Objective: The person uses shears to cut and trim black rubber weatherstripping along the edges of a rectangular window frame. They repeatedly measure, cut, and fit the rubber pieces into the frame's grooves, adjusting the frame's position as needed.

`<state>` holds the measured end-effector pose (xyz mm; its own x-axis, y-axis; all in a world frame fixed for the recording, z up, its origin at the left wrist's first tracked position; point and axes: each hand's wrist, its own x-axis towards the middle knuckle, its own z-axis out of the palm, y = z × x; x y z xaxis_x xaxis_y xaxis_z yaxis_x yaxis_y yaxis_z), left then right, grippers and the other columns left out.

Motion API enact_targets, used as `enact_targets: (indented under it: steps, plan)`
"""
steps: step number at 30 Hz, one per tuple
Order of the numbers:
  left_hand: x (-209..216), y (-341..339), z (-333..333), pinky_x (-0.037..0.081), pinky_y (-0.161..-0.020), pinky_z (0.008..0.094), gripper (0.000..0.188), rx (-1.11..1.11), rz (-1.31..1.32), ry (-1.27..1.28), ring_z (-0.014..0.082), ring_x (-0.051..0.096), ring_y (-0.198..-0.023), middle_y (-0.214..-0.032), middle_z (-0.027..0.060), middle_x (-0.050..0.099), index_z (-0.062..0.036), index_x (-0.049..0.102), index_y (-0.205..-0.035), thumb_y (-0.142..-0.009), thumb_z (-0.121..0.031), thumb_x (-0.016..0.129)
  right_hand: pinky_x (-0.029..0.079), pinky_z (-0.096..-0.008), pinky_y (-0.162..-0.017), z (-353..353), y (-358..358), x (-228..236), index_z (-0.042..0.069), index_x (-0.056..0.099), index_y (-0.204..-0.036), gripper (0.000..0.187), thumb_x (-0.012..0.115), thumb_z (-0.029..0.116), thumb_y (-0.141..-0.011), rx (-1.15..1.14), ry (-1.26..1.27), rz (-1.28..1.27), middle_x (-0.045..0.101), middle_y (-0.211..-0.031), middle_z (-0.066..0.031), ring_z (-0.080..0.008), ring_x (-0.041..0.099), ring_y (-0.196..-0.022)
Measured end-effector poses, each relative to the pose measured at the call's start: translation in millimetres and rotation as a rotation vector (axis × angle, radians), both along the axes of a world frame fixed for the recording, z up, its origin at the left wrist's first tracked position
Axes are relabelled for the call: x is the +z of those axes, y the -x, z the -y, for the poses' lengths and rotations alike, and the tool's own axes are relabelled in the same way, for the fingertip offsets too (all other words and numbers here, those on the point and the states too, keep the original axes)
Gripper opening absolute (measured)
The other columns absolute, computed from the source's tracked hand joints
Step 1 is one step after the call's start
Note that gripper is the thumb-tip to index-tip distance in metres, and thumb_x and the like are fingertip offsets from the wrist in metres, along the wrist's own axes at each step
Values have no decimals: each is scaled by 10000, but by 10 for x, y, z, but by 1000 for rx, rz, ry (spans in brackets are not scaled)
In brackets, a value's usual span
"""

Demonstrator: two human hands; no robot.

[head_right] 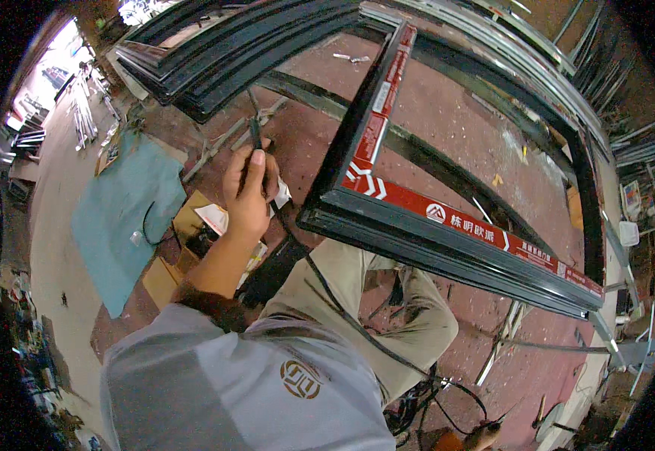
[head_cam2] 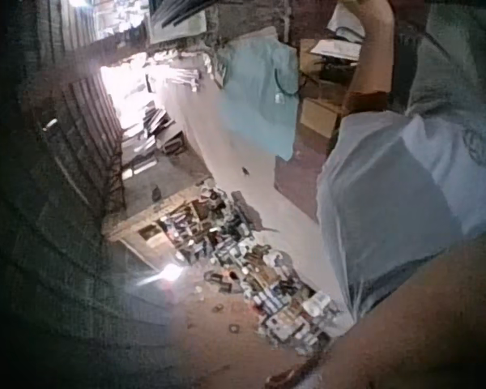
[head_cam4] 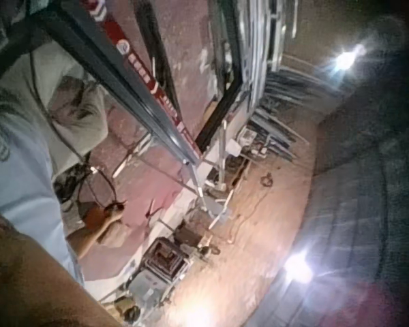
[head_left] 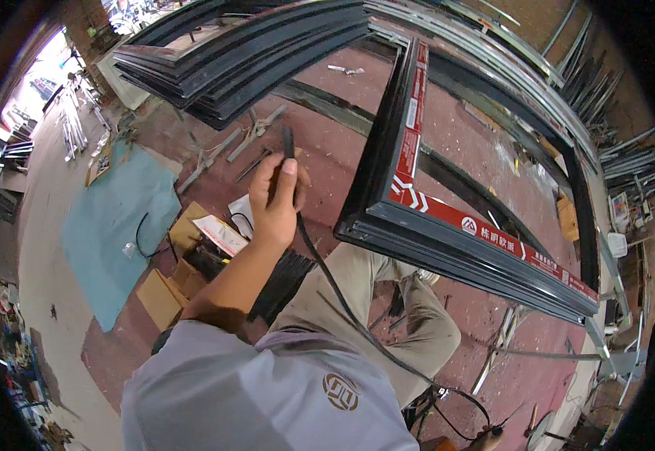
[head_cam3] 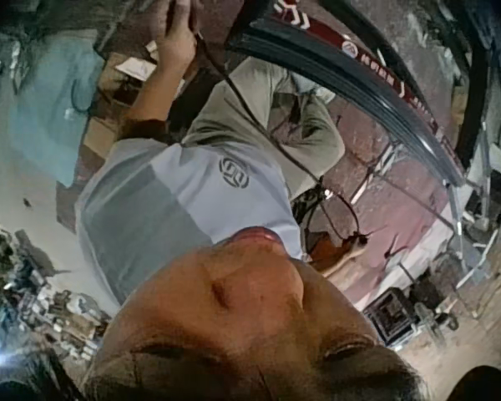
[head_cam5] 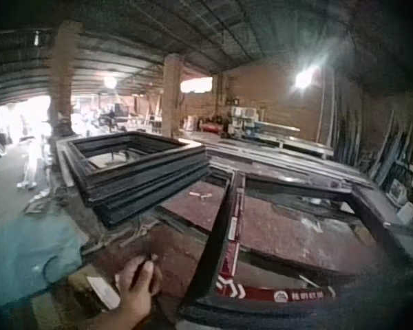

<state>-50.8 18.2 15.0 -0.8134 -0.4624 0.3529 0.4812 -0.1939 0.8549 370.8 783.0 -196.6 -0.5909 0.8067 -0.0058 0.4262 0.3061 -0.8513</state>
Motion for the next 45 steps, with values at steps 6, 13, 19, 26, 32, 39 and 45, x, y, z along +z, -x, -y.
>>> enact_targets:
  steps: [6, 13, 19, 26, 32, 39, 45]
  plan:
    - [230, -445, 101, 329, -495, 204, 196, -115, -3, 120, 21, 430, -568, -700, -22, 548, -17, 649, -1087, -1011, -196, 631, 270, -271, -350, 372, 330, -183, 13, 645, -1075, 191, 642, 125, -920, 103, -138, -327, 623, -718, -95, -127, 402, -399]
    - [418, -778, -131, 376, -562, 190, 193, -480, 25, 225, 19, 489, -631, -763, -12, 620, 1, 660, -1051, -1000, -184, 640, 420, -249, -434, 912, 167, -22, 11, 563, -1209, 440, 764, 244, -895, 146, -106, -393, 660, -829, -74, -142, 568, -551]
    - [497, -1098, -216, 395, -603, 206, 197, -553, 23, 577, 40, 508, -671, -782, 2, 655, 21, 684, -970, -982, -172, 645, 480, -278, -807, 1937, 629, 617, -45, 605, -1092, 196, 614, -50, -897, 182, 3, -2, 639, -992, -79, -146, 570, -888]
    - [508, -1135, -555, 393, -570, 219, 227, -766, -91, 587, 53, 518, -652, -756, -3, 635, 35, 696, -1067, -952, -162, 701, 470, -261, -751, 2619, 482, 1316, 2, 579, -951, 99, 663, 38, -911, 144, 4, -56, 592, -851, -17, -102, 550, -805]
    - [606, -1046, -896, 450, -616, 245, 195, -910, -105, 659, 97, 559, -649, -768, 38, 642, 9, 666, -987, -967, -185, 668, 414, -259, -656, 2860, 676, 1476, 25, 599, -936, 441, 821, 390, -827, 357, 306, -292, 571, -813, 30, -85, 526, -752]
    - [610, -718, -1413, 455, -577, 325, 130, -679, -545, 807, 233, 571, -631, -792, 123, 586, 25, 567, -980, -979, -95, 618, 486, -285, -726, 2775, 1613, 1950, 20, 571, -971, 215, 719, 101, -838, 372, -82, -204, 557, -834, 1, -109, 556, -802]
    - [453, -388, -1615, 479, -586, 376, 95, -533, -735, 851, 305, 583, -627, -762, 135, 582, 5, 553, -942, -915, -35, 635, 497, -313, -913, 2281, 2847, 3122, 36, 608, -1238, 510, 851, 119, -797, 427, -656, -345, 707, -1108, -94, -148, 632, -1047]
